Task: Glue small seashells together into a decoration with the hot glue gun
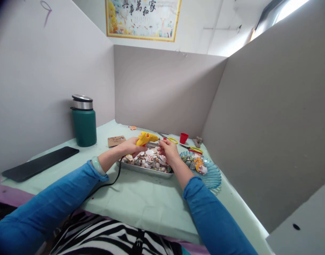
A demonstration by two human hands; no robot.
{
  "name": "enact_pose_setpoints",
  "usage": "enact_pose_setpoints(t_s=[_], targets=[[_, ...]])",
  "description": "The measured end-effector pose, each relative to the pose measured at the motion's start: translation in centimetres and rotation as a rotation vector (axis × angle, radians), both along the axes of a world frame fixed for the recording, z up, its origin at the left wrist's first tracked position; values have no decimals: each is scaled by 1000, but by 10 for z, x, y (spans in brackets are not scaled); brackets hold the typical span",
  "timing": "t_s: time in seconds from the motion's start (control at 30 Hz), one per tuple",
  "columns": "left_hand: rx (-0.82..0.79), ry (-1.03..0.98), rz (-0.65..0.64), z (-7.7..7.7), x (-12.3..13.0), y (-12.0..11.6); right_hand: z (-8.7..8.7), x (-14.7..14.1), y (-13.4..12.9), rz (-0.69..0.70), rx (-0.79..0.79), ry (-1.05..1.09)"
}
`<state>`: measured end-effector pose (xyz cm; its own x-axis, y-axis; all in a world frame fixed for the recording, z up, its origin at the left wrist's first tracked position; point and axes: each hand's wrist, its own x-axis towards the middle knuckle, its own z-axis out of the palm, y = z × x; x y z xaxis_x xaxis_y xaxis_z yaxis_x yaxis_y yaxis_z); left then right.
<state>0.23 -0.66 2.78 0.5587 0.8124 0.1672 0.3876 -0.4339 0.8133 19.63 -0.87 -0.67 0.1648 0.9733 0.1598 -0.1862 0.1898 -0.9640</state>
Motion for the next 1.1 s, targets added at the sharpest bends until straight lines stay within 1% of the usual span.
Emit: enact_pose_setpoints(t_s=[0.23, 0.47, 0.67, 0.8, 1.1], targets=[[10, 14, 15, 0, 1, 1, 1, -1, -1, 30, -3, -5], [18, -1, 14, 1, 1, 1, 0, 0, 0, 27, -7, -4], [21, 25, 26, 3, 1, -3, 0, -1, 0, 24, 2, 0], [20, -4, 18, 3, 2, -4, -1, 0, 1, 28, 2, -4], [17, -7, 22, 1, 2, -2, 0, 0, 0, 24, -6, 0]])
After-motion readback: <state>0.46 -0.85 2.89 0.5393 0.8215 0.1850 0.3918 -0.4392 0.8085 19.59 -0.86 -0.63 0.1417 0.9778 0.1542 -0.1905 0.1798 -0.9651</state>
